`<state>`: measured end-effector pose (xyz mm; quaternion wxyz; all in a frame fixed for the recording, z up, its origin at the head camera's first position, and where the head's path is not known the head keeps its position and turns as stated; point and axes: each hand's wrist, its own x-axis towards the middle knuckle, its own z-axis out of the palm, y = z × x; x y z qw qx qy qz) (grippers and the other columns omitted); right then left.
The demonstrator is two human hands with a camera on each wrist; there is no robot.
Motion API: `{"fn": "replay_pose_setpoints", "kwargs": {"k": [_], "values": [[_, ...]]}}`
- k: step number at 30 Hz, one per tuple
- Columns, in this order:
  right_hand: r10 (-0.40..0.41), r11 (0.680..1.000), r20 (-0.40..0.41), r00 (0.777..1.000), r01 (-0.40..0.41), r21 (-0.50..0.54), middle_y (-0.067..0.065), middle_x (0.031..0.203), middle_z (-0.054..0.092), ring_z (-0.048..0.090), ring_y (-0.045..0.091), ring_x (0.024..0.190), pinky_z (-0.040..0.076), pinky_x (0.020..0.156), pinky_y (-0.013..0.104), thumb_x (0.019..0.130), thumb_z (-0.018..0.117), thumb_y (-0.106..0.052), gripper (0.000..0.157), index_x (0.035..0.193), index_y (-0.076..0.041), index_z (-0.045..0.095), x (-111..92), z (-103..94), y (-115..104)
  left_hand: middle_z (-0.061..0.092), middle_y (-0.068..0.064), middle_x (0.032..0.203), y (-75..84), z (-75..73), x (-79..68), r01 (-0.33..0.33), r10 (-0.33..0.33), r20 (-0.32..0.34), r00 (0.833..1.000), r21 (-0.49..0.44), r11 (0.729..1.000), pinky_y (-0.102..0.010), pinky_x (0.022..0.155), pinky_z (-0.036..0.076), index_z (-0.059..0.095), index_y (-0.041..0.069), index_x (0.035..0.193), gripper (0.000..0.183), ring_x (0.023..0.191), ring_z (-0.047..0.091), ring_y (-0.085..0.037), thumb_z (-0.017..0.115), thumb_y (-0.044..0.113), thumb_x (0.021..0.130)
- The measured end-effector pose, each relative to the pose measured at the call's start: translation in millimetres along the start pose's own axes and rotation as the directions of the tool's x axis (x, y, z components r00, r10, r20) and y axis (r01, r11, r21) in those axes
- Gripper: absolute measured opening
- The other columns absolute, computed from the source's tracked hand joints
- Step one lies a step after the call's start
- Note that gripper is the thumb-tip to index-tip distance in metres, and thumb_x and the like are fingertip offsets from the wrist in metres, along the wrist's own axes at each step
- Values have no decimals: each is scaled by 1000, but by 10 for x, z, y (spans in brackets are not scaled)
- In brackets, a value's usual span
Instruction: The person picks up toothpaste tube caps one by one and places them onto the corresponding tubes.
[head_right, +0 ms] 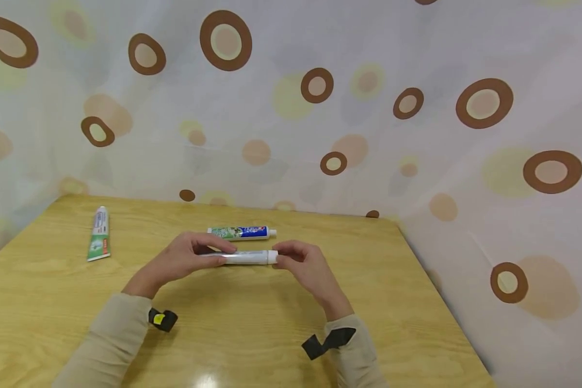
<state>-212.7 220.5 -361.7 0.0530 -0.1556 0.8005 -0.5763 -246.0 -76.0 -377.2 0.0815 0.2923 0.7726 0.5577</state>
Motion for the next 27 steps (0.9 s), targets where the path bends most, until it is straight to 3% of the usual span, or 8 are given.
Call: {"fn": "replay_pose_setpoints", "kwargs": {"k": [9,15,20,27], "values": [[-30,1000,-51,998,29,-11,13,117,68,65,20,101,54,94,42,97,65,-19,22,114,-6,70,25,18,31,70,-1,119,-2,4,0,1,-1,8,1000,-21,1000,-30,73,55,78,24,108,19,87,66,-21,76,24,89],[-8,1000,-41,999,7,-19,13,120,67,65,20,102,54,93,39,96,67,-19,27,118,-5,69,17,-5,27,70,0,119,15,-1,10,1,-1,1,1000,-16,1000,-31,74,55,78,26,106,18,88,67,-21,76,25,89],[-13,998,14,1000,12,63,22,124,62,69,25,102,56,91,37,98,63,-15,32,124,4,62,15,-16,29,71,0,117,24,4,-2,-2,2,5,1000,-21,1000,-31,74,55,78,25,106,18,87,66,-22,76,25,89],[6,992,-2,1000,-6,123,22,117,64,71,32,95,58,84,40,101,59,-19,33,124,5,61,30,-2,30,70,0,119,19,-2,15,-6,6,6,1000,-16,1000,-31,73,55,78,26,107,18,87,67,-24,76,26,89]]}}
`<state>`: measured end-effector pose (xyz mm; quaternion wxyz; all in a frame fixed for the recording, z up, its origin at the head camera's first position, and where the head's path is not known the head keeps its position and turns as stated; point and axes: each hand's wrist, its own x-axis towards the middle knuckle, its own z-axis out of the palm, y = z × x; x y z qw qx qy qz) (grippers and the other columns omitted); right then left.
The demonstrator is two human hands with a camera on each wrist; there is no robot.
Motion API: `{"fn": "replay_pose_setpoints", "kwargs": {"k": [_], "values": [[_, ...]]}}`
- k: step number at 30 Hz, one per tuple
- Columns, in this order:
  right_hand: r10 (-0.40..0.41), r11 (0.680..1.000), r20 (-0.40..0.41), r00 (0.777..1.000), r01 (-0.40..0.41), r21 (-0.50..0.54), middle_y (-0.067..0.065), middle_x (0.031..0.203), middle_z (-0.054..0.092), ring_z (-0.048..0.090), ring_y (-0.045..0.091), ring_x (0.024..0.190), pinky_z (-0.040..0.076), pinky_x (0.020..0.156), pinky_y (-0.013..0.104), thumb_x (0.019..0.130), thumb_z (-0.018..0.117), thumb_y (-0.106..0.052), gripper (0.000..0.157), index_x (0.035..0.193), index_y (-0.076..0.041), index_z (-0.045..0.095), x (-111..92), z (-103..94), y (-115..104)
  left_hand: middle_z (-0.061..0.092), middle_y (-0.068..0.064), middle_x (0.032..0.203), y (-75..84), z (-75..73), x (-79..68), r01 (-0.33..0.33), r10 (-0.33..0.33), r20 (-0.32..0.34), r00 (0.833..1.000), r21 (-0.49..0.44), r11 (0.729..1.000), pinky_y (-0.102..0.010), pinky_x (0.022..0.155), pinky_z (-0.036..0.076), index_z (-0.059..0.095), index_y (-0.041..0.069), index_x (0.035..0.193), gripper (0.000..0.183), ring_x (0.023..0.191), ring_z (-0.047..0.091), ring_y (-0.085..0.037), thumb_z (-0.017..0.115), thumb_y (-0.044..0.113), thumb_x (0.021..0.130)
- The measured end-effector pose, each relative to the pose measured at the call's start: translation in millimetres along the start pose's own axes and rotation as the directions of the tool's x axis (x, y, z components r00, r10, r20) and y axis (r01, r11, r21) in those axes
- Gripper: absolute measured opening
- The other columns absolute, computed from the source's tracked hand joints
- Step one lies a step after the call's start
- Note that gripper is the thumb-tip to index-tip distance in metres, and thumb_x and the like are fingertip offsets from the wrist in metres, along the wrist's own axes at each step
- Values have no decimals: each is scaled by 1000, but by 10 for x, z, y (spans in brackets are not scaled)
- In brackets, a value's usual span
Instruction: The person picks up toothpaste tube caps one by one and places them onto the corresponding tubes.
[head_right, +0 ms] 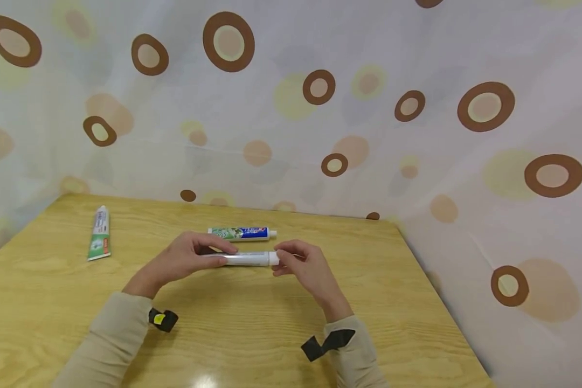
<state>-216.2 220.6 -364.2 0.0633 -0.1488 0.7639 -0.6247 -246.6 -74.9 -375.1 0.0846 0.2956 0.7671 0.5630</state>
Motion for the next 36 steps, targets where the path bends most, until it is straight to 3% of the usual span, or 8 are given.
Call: {"fn": "replay_pose_setpoints", "kwargs": {"k": [7,12,23,27,33,36], "values": [[6,1000,10,1000,-6,5,18,111,66,72,23,89,58,84,43,99,61,-15,31,123,6,61,-1,15,-9,70,-1,119,-11,-1,-15,2,-2,0,1000,-16,1000,-31,74,56,78,24,107,19,88,68,-26,76,26,88],[3,1000,21,1000,-3,-10,21,113,65,71,27,92,58,85,44,99,60,-10,30,124,6,60,5,8,26,70,-1,119,-10,-8,-8,-5,5,3,1000,-6,1000,-30,72,55,78,24,108,19,85,67,-23,76,27,89],[-36,997,-15,999,35,-76,16,118,66,66,20,99,56,91,34,97,63,-14,22,116,-3,67,23,27,25,71,-3,118,-34,1,2,-16,16,6,1000,-9,1000,-28,71,55,78,20,108,20,85,67,-20,76,23,89],[-32,997,-19,999,30,-73,14,117,67,66,18,99,55,92,35,97,64,-16,23,116,-3,68,14,23,12,71,-4,118,-27,-3,10,-21,21,-1,1000,-5,1000,-28,69,54,78,20,109,20,83,67,-26,76,24,89],[-59,996,25,998,61,-72,21,123,63,68,16,101,55,94,38,96,65,-13,29,122,0,65,-20,-8,-21,71,0,118,4,-9,7,-13,13,5,1000,-4,1000,-29,71,54,78,24,107,18,84,67,-22,75,25,89],[-74,993,27,997,76,-94,21,125,63,67,14,102,55,92,34,97,64,-14,28,123,-2,65,-26,-14,-19,70,0,120,15,-5,2,-8,9,12,1000,-10,1000,-30,73,55,78,24,107,18,88,68,-26,75,24,89]]}}
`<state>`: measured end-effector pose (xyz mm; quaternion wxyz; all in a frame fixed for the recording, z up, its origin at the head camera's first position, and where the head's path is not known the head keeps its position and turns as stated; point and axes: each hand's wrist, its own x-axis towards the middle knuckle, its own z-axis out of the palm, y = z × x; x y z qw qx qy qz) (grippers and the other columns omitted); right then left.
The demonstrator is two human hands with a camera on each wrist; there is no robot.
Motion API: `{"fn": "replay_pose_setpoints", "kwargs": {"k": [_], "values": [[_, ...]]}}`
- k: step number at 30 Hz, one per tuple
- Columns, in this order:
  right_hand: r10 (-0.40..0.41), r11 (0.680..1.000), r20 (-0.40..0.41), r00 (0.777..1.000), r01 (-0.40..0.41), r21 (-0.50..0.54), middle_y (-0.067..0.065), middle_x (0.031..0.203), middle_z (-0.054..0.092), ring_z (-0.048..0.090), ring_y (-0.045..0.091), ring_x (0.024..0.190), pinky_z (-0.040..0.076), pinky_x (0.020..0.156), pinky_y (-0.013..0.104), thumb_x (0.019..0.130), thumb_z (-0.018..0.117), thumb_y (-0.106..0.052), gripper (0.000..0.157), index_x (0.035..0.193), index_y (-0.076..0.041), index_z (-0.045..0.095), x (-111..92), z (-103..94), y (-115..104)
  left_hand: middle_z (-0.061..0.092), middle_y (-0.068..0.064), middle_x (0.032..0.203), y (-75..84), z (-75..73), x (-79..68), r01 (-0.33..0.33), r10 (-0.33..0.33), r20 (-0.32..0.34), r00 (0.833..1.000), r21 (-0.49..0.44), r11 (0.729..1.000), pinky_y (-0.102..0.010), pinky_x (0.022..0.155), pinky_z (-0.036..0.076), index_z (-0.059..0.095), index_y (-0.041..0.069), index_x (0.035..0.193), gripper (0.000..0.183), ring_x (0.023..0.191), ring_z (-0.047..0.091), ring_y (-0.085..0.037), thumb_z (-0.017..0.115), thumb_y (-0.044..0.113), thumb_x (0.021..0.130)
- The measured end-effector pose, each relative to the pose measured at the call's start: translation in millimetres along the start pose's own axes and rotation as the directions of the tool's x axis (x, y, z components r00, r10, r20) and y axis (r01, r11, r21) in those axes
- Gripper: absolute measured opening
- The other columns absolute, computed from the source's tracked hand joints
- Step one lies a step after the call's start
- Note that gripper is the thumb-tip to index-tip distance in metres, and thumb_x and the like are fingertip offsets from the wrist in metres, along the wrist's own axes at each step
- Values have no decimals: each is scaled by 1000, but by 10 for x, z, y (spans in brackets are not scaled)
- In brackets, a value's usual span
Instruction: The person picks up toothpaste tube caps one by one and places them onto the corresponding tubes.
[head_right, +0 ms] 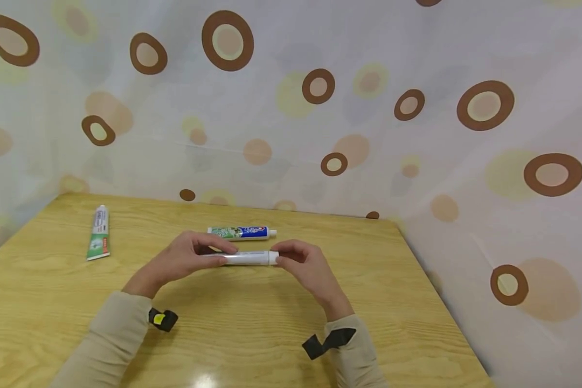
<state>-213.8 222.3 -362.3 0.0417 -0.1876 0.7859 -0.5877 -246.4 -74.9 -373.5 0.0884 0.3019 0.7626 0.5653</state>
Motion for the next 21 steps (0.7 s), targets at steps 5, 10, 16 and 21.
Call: {"fn": "replay_pose_setpoints", "kwargs": {"k": [5,10,16,21], "values": [[-22,999,-26,999,21,-31,15,122,65,65,14,103,53,91,29,98,63,-14,25,119,-3,68,27,20,24,71,-1,119,-9,-5,-14,7,-7,-5,1000,-4,1000,-31,71,55,78,24,108,19,87,67,-29,75,25,89],[-6,1000,-55,998,5,-26,13,115,68,65,16,99,55,92,36,98,64,-18,23,115,-4,70,37,32,16,71,-1,118,-8,-11,-16,-9,9,-16,1000,-3,1000,-30,72,55,78,23,107,19,85,68,-24,75,24,89],[36,999,-27,999,-36,10,18,120,66,66,17,100,55,94,41,98,63,-20,28,119,-2,68,14,42,3,71,-2,118,-15,-4,-33,1,-1,-9,1000,-11,1000,-29,73,55,78,23,108,19,87,69,-25,75,24,89],[36,999,-1,999,-36,23,19,124,64,68,17,102,55,92,33,97,65,-17,30,123,-1,66,7,32,-2,72,-3,116,-6,-7,-29,-14,14,-19,1000,1,1000,-28,70,54,78,20,108,19,83,67,-20,75,23,90]]}}
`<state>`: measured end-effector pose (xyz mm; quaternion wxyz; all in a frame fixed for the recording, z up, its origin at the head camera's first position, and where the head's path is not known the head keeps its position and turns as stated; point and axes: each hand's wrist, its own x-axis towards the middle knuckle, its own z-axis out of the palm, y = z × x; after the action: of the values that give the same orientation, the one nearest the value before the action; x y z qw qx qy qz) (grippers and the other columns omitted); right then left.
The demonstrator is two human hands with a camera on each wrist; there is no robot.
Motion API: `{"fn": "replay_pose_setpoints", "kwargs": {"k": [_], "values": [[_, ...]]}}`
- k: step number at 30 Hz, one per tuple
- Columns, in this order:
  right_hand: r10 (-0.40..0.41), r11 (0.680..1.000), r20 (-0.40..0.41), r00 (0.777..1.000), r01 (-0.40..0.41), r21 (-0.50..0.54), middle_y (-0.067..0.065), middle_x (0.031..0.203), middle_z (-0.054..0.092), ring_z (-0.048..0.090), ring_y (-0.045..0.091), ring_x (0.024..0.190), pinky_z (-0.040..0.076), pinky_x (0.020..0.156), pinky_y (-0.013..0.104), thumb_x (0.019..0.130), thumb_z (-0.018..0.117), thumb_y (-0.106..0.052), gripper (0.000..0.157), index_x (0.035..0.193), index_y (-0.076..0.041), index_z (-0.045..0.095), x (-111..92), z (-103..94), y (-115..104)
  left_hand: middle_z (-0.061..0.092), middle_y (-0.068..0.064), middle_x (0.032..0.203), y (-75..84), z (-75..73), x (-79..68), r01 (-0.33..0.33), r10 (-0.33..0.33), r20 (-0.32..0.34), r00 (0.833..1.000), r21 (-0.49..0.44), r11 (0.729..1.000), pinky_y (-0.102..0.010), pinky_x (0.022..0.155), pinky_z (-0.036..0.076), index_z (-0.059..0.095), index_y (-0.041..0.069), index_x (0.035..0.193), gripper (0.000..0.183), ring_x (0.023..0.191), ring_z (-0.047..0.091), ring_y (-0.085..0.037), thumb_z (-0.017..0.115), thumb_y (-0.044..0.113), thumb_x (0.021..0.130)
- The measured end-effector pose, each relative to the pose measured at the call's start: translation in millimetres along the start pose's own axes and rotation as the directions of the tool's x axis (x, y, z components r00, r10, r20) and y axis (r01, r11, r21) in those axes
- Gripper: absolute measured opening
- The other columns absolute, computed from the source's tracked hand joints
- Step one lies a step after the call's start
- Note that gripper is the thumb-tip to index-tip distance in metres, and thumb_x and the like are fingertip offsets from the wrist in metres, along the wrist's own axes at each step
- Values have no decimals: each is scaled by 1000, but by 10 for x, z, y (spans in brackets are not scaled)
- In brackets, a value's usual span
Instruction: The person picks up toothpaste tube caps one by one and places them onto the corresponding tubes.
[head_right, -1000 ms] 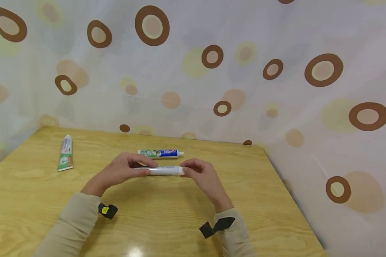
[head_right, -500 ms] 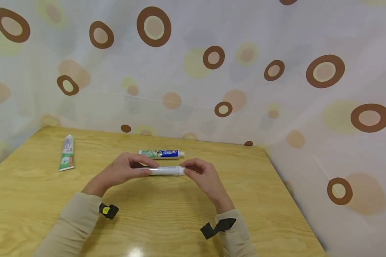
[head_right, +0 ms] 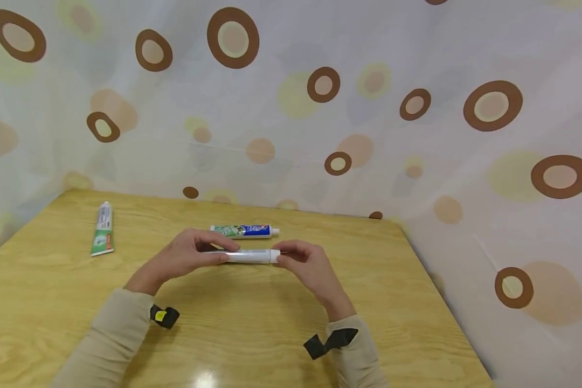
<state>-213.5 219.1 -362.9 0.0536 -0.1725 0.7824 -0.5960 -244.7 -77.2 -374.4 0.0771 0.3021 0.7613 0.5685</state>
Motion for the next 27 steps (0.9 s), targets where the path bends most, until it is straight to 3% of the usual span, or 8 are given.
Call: {"fn": "replay_pose_setpoints", "kwargs": {"k": [7,11,17,22,27], "values": [[0,1000,18,1000,-1,31,22,125,62,69,18,101,55,92,32,98,63,-15,34,126,5,61,1,-4,14,71,-4,118,14,12,-17,-4,4,11,1000,3,1000,-29,72,55,77,19,109,20,83,69,-21,75,22,90],[-2,1000,-19,1000,2,-19,17,122,65,65,18,101,55,91,32,98,63,-18,28,121,-2,66,-6,3,12,71,-2,117,13,20,-4,-4,4,13,1000,7,1000,-28,70,54,77,21,109,19,84,67,-26,74,23,90],[-23,999,-35,999,22,-48,13,116,68,65,20,100,55,91,34,98,63,-21,22,114,-6,70,9,-2,24,71,-3,119,3,22,6,-2,1,19,1000,9,1000,-29,71,55,77,21,110,20,84,67,-22,74,24,90],[-6,999,-26,1000,5,-37,17,119,67,66,19,100,55,90,33,98,64,-19,26,117,-3,68,-9,-7,12,71,-1,118,1,22,17,3,-3,24,1000,6,1000,-28,69,54,77,24,108,19,86,66,-35,75,25,90],[-19,1000,-10,1000,19,-12,19,121,64,68,17,100,56,91,35,97,64,-13,26,120,-1,66,-15,-15,-2,71,0,116,6,22,24,3,-4,18,1000,14,1000,-28,69,54,78,25,108,19,86,66,-34,75,26,89]]}}
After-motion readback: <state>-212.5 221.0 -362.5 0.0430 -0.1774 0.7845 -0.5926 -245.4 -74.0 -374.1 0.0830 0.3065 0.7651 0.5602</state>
